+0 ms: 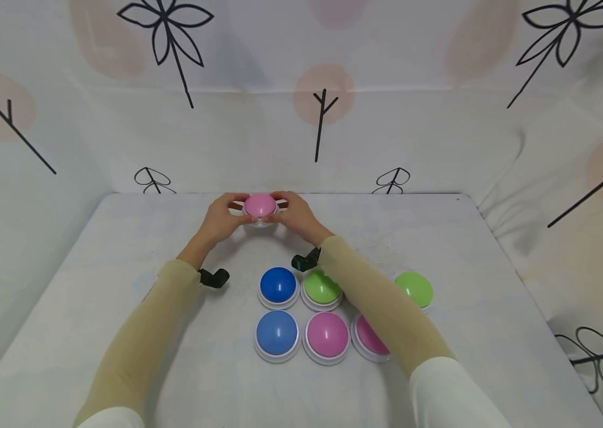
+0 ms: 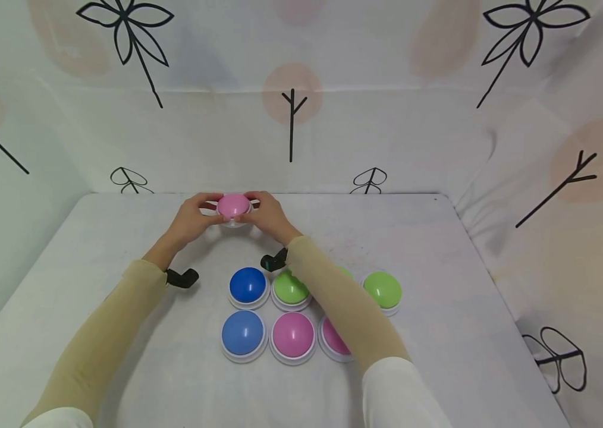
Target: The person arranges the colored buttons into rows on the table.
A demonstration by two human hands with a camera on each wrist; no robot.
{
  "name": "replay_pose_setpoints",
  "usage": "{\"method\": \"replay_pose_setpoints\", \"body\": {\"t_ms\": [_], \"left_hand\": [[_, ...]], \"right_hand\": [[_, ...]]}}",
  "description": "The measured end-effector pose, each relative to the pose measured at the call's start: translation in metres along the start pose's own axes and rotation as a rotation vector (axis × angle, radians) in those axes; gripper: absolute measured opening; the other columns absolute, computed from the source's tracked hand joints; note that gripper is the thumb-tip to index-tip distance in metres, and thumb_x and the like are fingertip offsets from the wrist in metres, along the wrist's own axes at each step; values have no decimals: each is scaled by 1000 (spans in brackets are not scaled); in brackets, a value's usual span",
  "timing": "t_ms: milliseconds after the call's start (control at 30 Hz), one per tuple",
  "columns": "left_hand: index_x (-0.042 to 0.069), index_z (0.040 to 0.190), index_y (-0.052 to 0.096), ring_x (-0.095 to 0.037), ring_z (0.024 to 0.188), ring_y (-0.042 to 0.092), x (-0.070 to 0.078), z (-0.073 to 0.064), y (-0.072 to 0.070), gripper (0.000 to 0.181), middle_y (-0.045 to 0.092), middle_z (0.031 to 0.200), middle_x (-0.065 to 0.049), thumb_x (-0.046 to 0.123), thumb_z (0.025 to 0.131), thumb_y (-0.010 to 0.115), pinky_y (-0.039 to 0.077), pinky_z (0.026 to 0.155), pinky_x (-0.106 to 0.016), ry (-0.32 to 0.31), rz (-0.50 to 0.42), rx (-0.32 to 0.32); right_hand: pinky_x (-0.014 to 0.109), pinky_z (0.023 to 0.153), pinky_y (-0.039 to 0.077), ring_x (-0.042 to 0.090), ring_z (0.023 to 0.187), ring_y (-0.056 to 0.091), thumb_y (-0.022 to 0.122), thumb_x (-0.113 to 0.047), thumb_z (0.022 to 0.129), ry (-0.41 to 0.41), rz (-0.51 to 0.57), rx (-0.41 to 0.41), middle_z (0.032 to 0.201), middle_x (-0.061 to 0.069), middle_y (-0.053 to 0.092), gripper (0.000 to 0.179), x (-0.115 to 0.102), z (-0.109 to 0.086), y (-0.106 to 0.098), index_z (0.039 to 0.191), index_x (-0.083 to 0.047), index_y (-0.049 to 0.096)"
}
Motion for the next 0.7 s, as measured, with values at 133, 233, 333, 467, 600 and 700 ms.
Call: {"method": "replay_pose_setpoints", "body": {"t_ms": [133, 233, 333, 467, 600, 700], "left_hand": [[11, 142, 52, -31, 125, 48, 5, -2, 4, 62, 52, 141, -9, 24, 87, 79, 51, 93, -48, 14, -12, -10], [11, 142, 53, -31, 124, 49, 8, -3, 8, 63, 53, 139, -9, 26, 87, 79, 52, 91, -47, 27, -14, -21], [11, 141, 54, -30, 122, 49, 11, -4, 12, 63, 54, 138, -9, 27, 86, 80, 53, 90, -46, 37, -9, -28], [11, 141, 54, -29, 121, 50, 16, -7, 16, 63, 54, 138, -9, 27, 86, 80, 53, 89, -46, 46, -5, -30], [10, 140, 55, -30, 121, 51, 22, -8, 21, 61, 55, 137, -10, 26, 86, 80, 53, 90, -47, 63, -4, -35], [9, 140, 55, -30, 120, 51, 28, -9, 25, 60, 55, 137, -10, 24, 87, 79, 52, 90, -47, 80, 8, -43]], "right_hand": [[42, 97, 49, 27, 122, 52, 80, -25, 85, -3, -1, 0, 140, 7, 53, 64, -1, -6, -5, 141, -9, 54], [42, 96, 50, 27, 122, 52, 80, -26, 85, -4, -8, -1, 139, 8, 54, 63, 0, -11, -9, 140, -9, 55], [42, 97, 49, 27, 121, 53, 80, -25, 84, -5, -18, -2, 138, 8, 55, 62, 1, -15, -13, 139, -9, 56], [42, 97, 49, 27, 122, 53, 80, -24, 84, 6, -21, -4, 138, 7, 55, 62, 3, -21, -18, 139, -9, 55], [43, 97, 50, 28, 123, 53, 80, -24, 84, 27, -5, -1, 139, 7, 55, 62, 5, -27, -24, 139, -10, 55], [43, 96, 50, 29, 121, 54, 82, -24, 83, 36, 9, 5, 138, 7, 55, 63, 7, -31, -28, 138, -10, 56]]}}
Point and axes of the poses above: each hand's wrist, its own z-axis towards the middle knuckle, its own y-axis out of the palm, x = y × z, the point moved 10 cm from there along z, towards the middle knuckle
